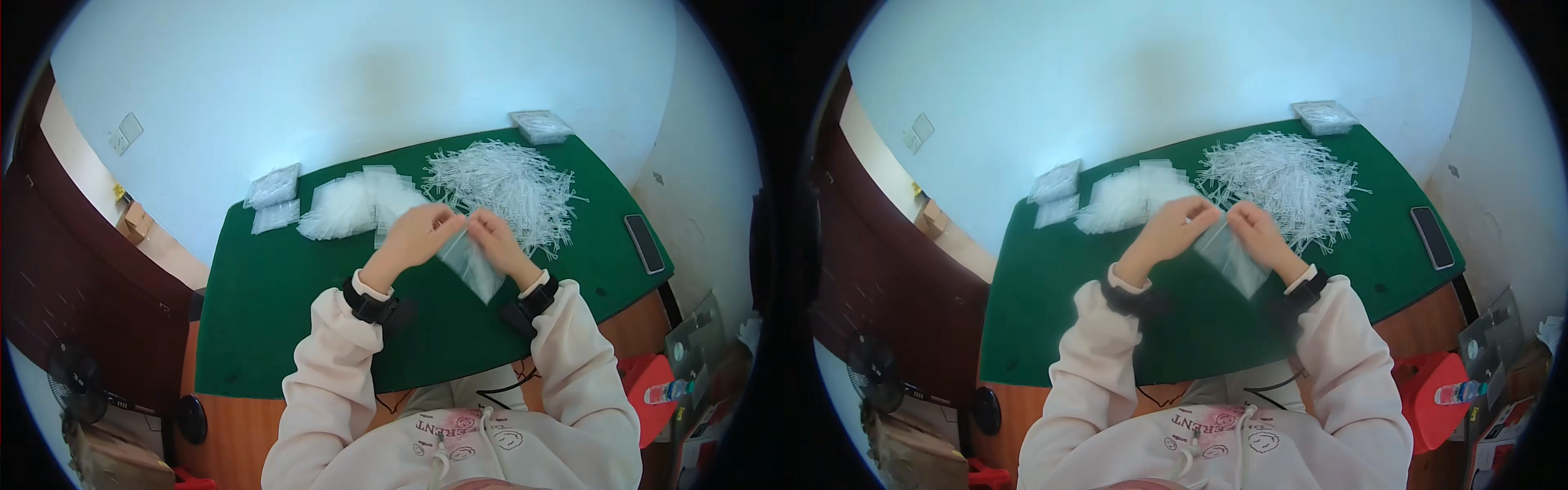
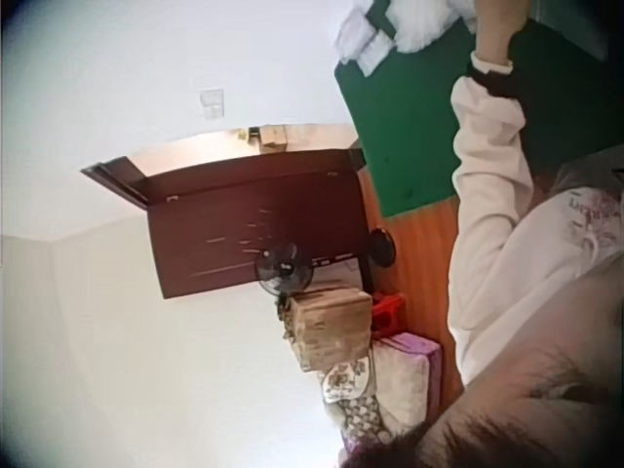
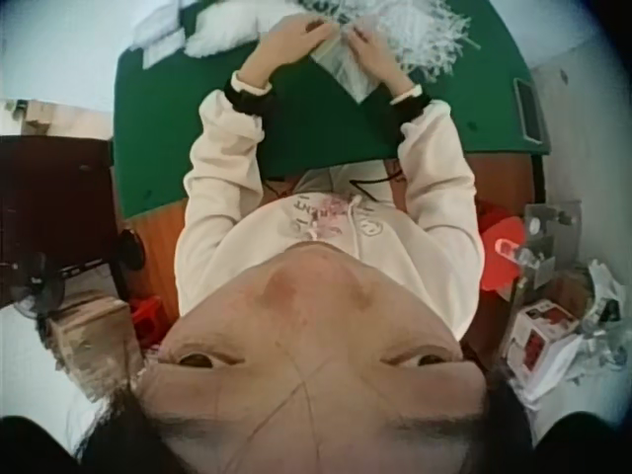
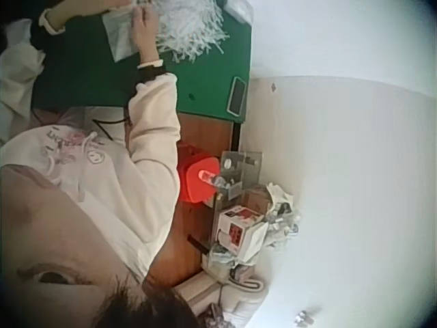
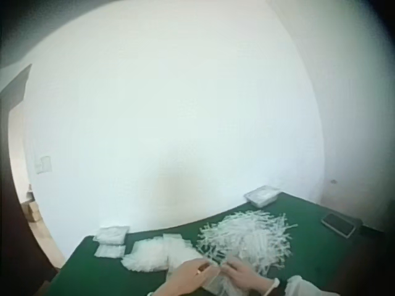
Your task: Sorting and packing plastic cable ties into small bags.
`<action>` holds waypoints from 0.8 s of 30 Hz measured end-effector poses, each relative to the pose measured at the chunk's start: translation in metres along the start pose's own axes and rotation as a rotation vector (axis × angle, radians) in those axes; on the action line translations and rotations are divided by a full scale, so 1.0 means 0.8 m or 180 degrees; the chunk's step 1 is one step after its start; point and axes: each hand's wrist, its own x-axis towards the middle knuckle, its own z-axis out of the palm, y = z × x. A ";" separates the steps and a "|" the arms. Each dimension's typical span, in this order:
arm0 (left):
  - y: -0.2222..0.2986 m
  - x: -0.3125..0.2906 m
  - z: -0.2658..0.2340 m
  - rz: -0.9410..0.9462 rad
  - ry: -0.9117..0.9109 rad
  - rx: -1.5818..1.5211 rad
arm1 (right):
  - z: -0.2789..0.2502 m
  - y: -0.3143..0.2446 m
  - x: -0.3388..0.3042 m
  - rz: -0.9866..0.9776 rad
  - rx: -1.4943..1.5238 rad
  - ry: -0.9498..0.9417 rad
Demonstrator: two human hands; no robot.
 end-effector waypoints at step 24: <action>-0.037 0.008 0.011 -0.1008 -0.0211 -0.1279 | -0.024 0.023 0.014 0.0263 0.0446 0.0733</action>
